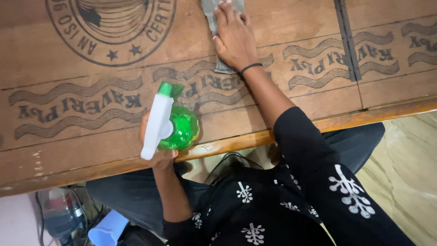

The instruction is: The person sprays a green cleaning solution onto a wooden table and wipes the surface with a gray cloth. They repeatedly spray and wipe different sections of the table, folding the cloth occasionally to use a clean side.

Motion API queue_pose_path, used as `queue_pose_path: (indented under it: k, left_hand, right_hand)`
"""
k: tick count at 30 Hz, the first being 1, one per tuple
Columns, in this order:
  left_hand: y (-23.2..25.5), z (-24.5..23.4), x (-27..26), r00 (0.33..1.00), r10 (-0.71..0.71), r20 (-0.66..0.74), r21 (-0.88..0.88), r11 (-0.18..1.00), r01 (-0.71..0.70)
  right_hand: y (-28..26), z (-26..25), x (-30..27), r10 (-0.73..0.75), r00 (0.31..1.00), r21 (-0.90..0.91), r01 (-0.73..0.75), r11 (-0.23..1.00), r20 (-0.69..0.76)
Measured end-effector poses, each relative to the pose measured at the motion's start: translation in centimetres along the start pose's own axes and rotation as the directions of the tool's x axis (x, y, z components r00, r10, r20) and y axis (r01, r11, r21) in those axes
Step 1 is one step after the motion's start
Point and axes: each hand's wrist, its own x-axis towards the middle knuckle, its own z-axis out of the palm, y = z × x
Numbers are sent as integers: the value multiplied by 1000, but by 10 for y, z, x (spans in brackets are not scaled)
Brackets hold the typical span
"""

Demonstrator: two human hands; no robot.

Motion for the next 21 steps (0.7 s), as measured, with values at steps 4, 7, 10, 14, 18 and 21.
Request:
queue_pose_path:
  k: [4, 7, 10, 14, 18, 21]
  left_hand:
    - [-12, -11, -6, 1000, -19, -4, -110, 994, 18]
    - [-25, -22, -11, 1000, -3, -21, -140, 990, 0]
    - [-35, -30, -12, 998, -15, -55, -167, 986, 5]
    - [-38, -31, -14, 997, 8, -75, -145, 989, -19]
    - [-31, -28, -12, 999, 19, -33, -126, 992, -22]
    - [-32, -28, -13, 999, 15, -45, -142, 990, -21]
  right_hand:
    - [-7, -2, -10, -27, 998, -87, 32, 996, 56]
    - [-19, -15, -30, -51, 991, -117, 65, 991, 120]
    - [-33, -34, -61, -120, 983, -114, 136, 984, 142]
    - [-45, -67, -108, -140, 971, -37, 150, 988, 194]
    - [-47, -94, -139, -136, 961, -10, 142, 990, 242]
    - [-42, -103, -153, -121, 956, -29, 133, 991, 266]
